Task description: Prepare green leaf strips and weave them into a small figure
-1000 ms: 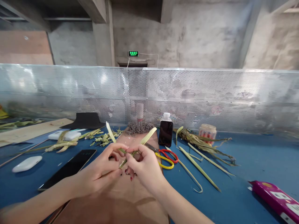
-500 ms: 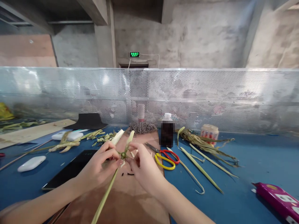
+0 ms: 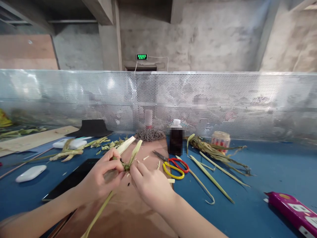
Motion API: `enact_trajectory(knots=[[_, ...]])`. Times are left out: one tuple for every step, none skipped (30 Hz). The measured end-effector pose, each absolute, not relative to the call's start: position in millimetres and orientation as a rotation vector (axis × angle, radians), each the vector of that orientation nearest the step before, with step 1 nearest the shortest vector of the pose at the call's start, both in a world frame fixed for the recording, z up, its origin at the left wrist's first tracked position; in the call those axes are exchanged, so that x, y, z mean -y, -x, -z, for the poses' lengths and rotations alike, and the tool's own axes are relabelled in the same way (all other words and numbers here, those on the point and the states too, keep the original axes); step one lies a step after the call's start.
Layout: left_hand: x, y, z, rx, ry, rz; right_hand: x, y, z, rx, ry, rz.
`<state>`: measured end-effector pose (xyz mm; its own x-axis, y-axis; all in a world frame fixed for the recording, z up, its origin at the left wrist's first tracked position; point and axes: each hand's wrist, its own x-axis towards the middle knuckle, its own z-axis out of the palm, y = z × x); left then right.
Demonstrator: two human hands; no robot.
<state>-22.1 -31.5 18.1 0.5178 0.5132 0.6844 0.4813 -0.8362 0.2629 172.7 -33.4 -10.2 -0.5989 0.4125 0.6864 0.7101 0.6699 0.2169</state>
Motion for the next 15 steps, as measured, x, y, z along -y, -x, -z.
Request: enact_trajectory(knots=[[31.3,22.8,-18.2,-0.877,-2.705,-1.243,33.6,-173.3,10.4,2.274,0.849,0.684],[31.3,23.3,-18.4,-0.868,-2.708,-1.242,33.8,-173.7,10.4,2.274,0.838,0.707],[31.3,23.6,-18.8,-0.86,-2.71,-1.238,34.0,-173.8,10.3,2.276,0.83,0.716],[31.5,23.9,-19.3,-0.855,-2.711,-1.231,34.3,-173.8,10.1,2.278,0.823,0.713],[31.6,24.0,-19.8,-0.849,-2.712,-1.227,34.4,-173.7,10.1,2.276,0.818,0.703],[31.7,24.1,-20.4,-0.844,-2.713,-1.223,34.6,-173.4,10.1,2.271,0.813,0.693],[31.8,24.2,-21.1,-0.84,-2.712,-1.225,34.6,-173.2,10.4,2.264,0.809,0.686],[31.9,24.2,-21.6,-0.832,-2.712,-1.23,34.5,-172.9,10.7,2.255,0.805,0.682],[32.0,24.3,-22.2,-0.823,-2.713,-1.231,34.4,-172.7,11.2,2.245,0.801,0.681],[32.0,24.3,-22.7,-0.816,-2.715,-1.23,34.2,-172.5,11.5,2.236,0.798,0.677],[32.1,24.4,-23.1,-0.812,-2.717,-1.226,34.1,-172.3,11.8,2.229,0.795,0.669],[32.2,24.4,-23.5,-0.811,-2.719,-1.224,34.1,-172.1,11.9,2.224,0.793,0.656],[32.3,24.4,-23.8,-0.813,-2.722,-1.221,34.2,-171.8,12.0,2.218,0.791,0.64],[32.4,24.5,-24.0,-0.816,-2.724,-1.222,34.4,-171.5,12.0,2.214,0.788,0.623],[32.4,24.5,-24.1,-0.818,-2.726,-1.224,34.8,-171.2,12.1,2.211,0.787,0.605]])
